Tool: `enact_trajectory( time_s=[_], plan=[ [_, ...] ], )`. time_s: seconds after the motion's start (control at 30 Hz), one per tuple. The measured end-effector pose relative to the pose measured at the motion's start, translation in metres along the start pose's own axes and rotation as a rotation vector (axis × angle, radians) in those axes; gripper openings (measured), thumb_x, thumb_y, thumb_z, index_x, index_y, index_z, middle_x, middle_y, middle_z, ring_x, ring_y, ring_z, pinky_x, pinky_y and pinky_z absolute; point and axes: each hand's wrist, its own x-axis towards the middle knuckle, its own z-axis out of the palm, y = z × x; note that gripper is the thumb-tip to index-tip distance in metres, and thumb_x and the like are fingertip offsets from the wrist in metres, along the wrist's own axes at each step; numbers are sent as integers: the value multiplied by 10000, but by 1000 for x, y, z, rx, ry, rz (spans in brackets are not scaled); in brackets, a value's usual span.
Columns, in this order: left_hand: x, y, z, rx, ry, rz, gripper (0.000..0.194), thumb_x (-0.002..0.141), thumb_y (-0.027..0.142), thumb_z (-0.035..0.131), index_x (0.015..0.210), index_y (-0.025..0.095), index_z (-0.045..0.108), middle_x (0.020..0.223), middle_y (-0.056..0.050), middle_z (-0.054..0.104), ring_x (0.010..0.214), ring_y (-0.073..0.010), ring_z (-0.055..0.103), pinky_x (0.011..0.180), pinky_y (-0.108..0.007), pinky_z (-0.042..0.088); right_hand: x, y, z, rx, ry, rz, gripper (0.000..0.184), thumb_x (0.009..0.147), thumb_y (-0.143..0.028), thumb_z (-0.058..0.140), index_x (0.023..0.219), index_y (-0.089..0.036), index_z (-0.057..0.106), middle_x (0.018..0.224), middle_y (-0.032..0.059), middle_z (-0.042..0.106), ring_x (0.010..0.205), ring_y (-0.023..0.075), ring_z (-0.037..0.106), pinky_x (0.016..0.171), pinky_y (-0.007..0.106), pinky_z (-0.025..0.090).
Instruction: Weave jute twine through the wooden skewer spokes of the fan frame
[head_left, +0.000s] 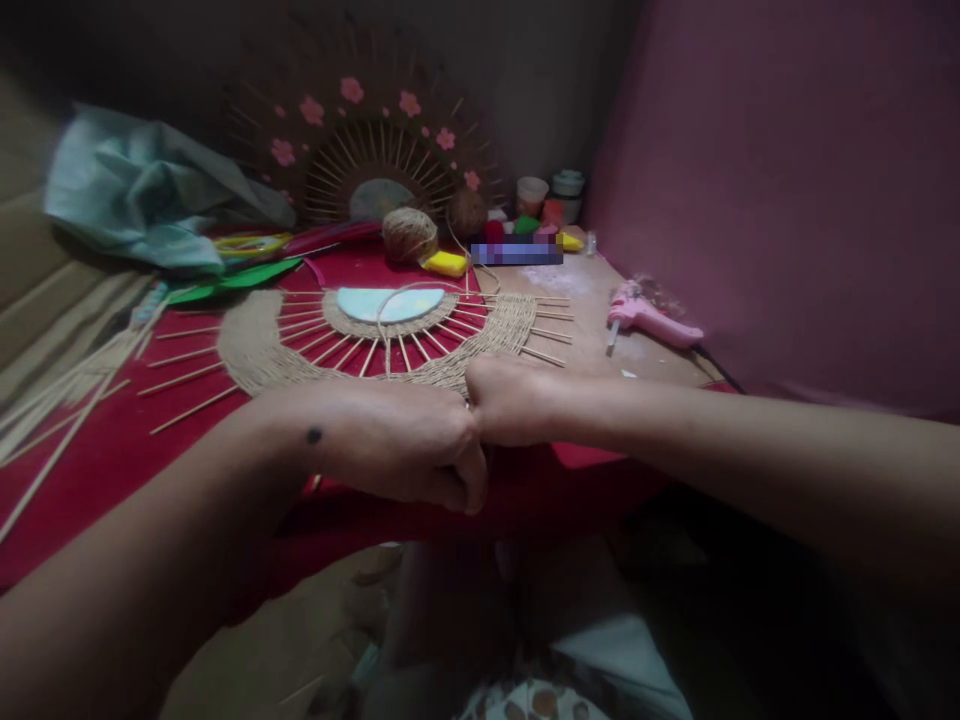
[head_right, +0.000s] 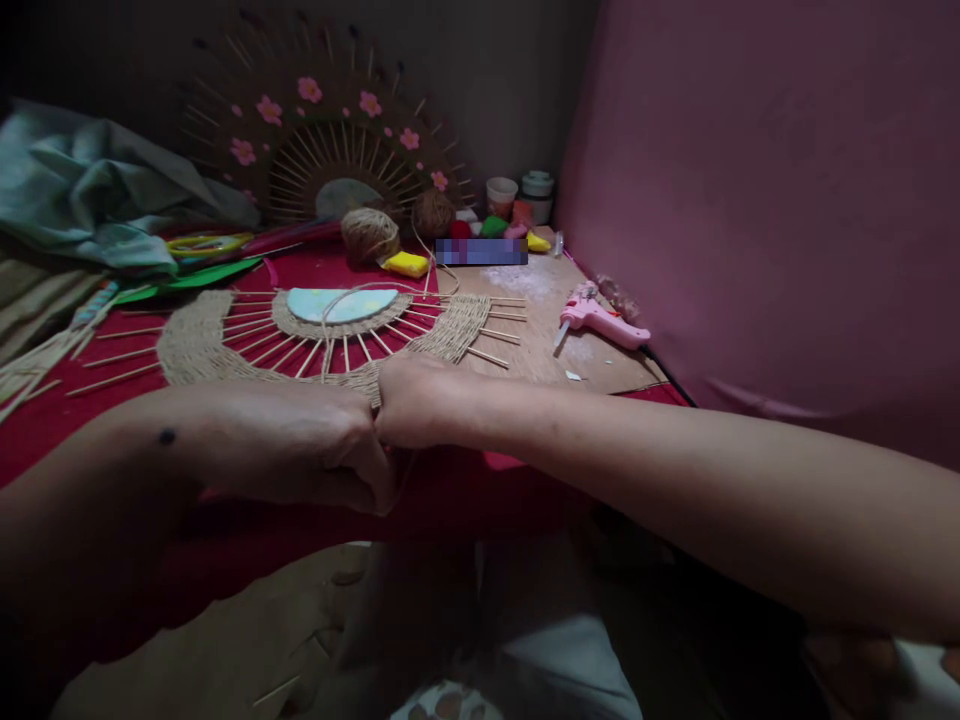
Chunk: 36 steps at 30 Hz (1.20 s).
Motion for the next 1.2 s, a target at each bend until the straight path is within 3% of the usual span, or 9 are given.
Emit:
enact_trajectory(
  time_s=[0.13, 0.27, 0.4, 0.5, 0.6, 0.7, 0.87, 1.03, 1.2],
  plan=[
    [-3, -3, 7, 27, 48, 21, 251, 763, 33, 569, 792, 227, 725, 720, 47, 700, 577, -81, 554, 502, -189, 328, 4, -1, -1, -13, -64, 14, 203, 679, -279, 600, 796, -143, 695, 655, 67, 638, 611, 171, 574, 521, 267, 408],
    [-19, -11, 6, -70, 28, 1, 170, 830, 112, 529, 805, 184, 680, 693, 27, 659, 568, -76, 534, 506, -166, 343, 2, -3, -6, 6, -66, 14, 170, 662, -219, 583, 785, -152, 682, 537, 19, 584, 533, 134, 534, 486, 241, 384],
    [-44, -27, 1, -150, 71, -174, 218, 894, 248, 465, 817, 146, 642, 692, 9, 619, 596, -85, 518, 544, -158, 380, -1, -5, -9, 5, -93, 82, 72, 640, -194, 575, 620, -154, 632, 454, 4, 516, 460, 123, 487, 437, 249, 357],
    [-60, -37, -1, -169, 99, -286, 229, 896, 257, 446, 852, 141, 638, 752, -11, 631, 665, -104, 540, 606, -175, 417, 0, -1, -5, -3, -72, 83, 92, 632, -192, 567, 545, -162, 577, 468, 14, 515, 445, 119, 470, 423, 260, 350],
    [-69, -45, -2, -245, 191, -296, 233, 881, 280, 459, 892, 129, 637, 763, -30, 628, 693, -122, 550, 612, -192, 434, 1, 8, 5, 18, -2, 1, 61, 630, -184, 540, 573, -169, 551, 524, 20, 533, 467, 115, 466, 421, 254, 336],
    [-75, -55, -3, -265, 266, -319, 229, 855, 303, 502, 872, 123, 643, 756, -37, 625, 703, -133, 558, 604, -195, 436, -2, 20, 15, 29, 148, -149, 39, 632, -148, 514, 620, -171, 542, 618, 28, 543, 552, 119, 482, 468, 246, 349],
    [-81, -68, 2, -269, 217, -306, 204, 849, 273, 510, 859, 126, 651, 760, -30, 627, 708, -123, 558, 644, -189, 449, -12, 37, 28, 46, 395, -308, 125, 650, -69, 488, 712, -158, 550, 836, 49, 511, 717, 128, 487, 621, 252, 405],
    [-81, -67, 7, -306, 213, -309, 200, 842, 297, 519, 833, 142, 646, 717, -23, 600, 668, -131, 538, 589, -190, 432, -18, 38, 35, 42, 448, -396, 152, 667, -20, 480, 729, -149, 533, 828, 47, 496, 737, 136, 474, 656, 260, 404],
    [-79, -64, 9, -293, 224, -316, 195, 844, 299, 517, 794, 139, 618, 668, -8, 536, 612, -115, 482, 553, -196, 405, -21, 20, 37, 16, 497, -470, 143, 707, -23, 482, 771, -130, 552, 824, 63, 532, 781, 158, 477, 679, 278, 401]
  ],
)
